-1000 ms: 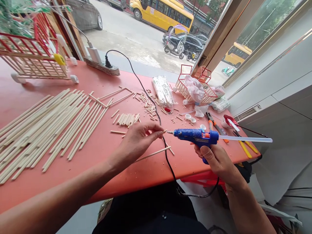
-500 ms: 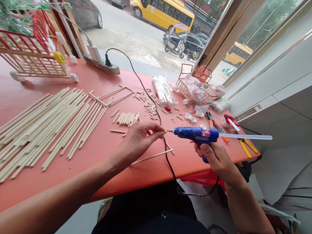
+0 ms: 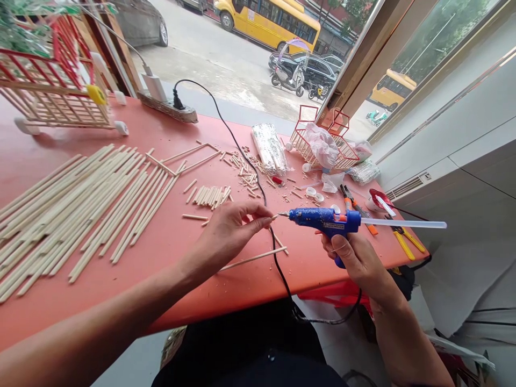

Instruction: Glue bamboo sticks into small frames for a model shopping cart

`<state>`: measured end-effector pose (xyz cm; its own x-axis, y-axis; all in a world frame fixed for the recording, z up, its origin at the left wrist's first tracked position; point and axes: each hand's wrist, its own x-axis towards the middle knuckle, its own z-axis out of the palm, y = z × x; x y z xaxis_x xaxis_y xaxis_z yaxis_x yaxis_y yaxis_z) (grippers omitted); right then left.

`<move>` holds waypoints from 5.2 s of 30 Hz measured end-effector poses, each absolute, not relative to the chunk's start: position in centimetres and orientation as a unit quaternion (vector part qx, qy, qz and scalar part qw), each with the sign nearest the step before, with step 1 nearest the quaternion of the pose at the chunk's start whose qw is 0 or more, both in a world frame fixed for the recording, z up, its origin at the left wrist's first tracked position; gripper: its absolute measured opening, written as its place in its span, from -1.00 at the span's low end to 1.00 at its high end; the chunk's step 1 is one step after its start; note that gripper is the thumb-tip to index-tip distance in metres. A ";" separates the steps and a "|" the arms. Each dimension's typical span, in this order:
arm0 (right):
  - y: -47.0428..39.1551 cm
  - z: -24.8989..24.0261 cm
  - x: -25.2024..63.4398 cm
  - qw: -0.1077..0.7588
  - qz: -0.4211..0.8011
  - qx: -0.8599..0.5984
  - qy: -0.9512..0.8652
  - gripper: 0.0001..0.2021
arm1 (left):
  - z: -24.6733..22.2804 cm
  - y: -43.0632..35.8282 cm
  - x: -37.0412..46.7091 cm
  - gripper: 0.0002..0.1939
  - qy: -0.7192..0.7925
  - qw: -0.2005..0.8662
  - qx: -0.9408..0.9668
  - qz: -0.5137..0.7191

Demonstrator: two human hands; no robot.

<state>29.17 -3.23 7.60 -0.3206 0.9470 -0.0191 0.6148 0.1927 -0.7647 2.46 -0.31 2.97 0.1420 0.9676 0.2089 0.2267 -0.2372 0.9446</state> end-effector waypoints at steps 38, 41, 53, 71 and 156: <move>-4.0 8.0 29.4 0.248 0.298 -0.527 -0.756 -0.48 | 2.7 -0.2 2.4 -0.89 0.471 0.395 0.636 0.466; -4.1 8.0 29.4 0.250 0.300 -0.524 -0.757 -0.47 | 2.8 -0.3 2.4 -0.88 0.473 0.396 0.636 0.465; -4.1 7.5 29.7 0.273 0.365 -0.522 -0.721 -0.49 | 3.0 -0.3 2.5 -0.86 0.457 0.409 0.638 0.466; -4.3 7.7 29.3 0.292 0.375 -0.525 -0.706 -0.50 | 3.2 -0.4 2.5 -0.87 0.463 0.415 0.631 0.464; -4.6 8.1 28.9 0.277 0.320 -0.524 -0.739 -0.44 | 3.6 -0.7 2.6 -0.87 0.458 0.415 0.630 0.470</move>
